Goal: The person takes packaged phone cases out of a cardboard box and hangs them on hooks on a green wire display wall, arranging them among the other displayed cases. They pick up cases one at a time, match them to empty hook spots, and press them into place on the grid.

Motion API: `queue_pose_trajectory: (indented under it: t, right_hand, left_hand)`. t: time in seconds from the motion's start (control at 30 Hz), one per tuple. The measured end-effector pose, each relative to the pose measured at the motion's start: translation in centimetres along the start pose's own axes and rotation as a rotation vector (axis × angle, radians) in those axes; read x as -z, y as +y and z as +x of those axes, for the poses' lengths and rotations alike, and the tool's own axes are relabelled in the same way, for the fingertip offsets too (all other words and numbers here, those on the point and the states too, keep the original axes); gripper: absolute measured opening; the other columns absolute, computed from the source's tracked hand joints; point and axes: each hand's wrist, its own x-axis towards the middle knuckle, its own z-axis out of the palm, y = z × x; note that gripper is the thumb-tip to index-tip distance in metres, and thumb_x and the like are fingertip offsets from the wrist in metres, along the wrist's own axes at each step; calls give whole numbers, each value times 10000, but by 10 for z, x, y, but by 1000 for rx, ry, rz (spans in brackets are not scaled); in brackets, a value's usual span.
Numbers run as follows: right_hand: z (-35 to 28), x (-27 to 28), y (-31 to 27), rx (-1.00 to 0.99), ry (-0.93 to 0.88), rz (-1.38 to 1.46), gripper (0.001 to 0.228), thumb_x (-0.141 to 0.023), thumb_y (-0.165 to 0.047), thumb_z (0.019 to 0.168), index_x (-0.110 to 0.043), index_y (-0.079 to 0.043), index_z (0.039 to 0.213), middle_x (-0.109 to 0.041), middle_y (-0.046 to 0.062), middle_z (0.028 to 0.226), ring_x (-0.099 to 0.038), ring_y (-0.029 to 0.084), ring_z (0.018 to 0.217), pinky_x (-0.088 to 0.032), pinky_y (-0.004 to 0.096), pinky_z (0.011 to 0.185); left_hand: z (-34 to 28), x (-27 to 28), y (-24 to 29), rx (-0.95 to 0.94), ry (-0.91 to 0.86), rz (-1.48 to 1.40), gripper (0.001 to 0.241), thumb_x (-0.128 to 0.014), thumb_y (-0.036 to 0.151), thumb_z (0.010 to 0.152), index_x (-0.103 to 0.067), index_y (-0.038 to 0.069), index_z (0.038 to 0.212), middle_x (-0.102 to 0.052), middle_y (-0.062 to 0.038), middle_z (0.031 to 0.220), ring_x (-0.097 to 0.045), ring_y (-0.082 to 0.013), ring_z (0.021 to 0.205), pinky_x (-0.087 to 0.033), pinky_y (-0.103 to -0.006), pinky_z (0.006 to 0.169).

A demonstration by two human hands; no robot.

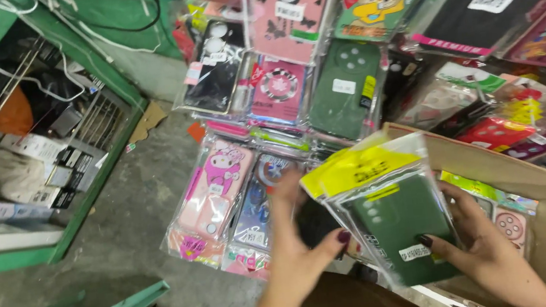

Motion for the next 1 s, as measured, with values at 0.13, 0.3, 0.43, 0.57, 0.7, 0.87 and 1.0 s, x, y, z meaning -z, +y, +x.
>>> queue_pose_trajectory:
  t: [0.13,0.3,0.43,0.57,0.7,0.87,1.0]
  right_hand:
    - [13,-37,-63,151,-287,-588,716,-739,-106,815,-456,-135,1473,-666,98,1323,-660,230,1226,-502,358,992]
    - [21,-116,-120,379,-627,-890,630,-723,-166,880,-474,-137,1457,-678,100,1269,-654,301,1163,-509,390,959]
    - [26,-145,-140,828,-535,-882,514,-708,-160,874,-508,-73,1340,-642,151,1279,-626,352,1162,-478,437,977]
    - [33,-132,-139,1041,-229,-766,453,-729,-160,845,-573,-58,1258,-613,180,1309,-608,353,1212,-464,430,1023]
    - [45,-107,-107,746,-49,-571,377,-711,-58,840,-628,-37,1207,-668,122,1234,-665,256,1159,-500,354,999]
    - [49,-60,-68,442,32,-500,263,-676,-12,880,-683,-32,1142,-746,64,1071,-724,170,1016,-545,298,916]
    - [40,-18,-60,378,248,-305,192,-586,38,991,-659,5,1166,-712,85,1111,-672,162,1077,-513,299,991]
  left_hand:
    - [-3,41,103,-317,119,849,964,-873,435,740,-395,28,1471,-417,-203,1537,-388,-361,1472,-273,-519,1221]
    - [-34,55,68,-69,-239,1257,877,-857,398,671,-484,12,1365,-543,-210,1375,-490,-395,1320,-330,-546,1125]
    - [-42,89,79,302,-259,1267,521,-823,305,794,-599,124,1228,-714,-124,1103,-665,-346,1038,-506,-462,902]
    - [-37,149,109,635,-19,1207,602,-845,388,814,-591,258,1344,-759,-59,1002,-736,-258,815,-565,-393,713]
    - [-40,240,36,491,214,478,510,-780,140,821,-598,72,1292,-766,-52,963,-687,-116,857,-566,-304,756]
    - [-18,266,-17,641,263,246,532,-772,111,814,-608,46,1317,-757,-39,1008,-676,-126,892,-549,-303,793]
    - [-12,271,-37,696,170,353,493,-798,170,811,-660,30,1262,-765,-59,1005,-687,-131,895,-552,-301,806]
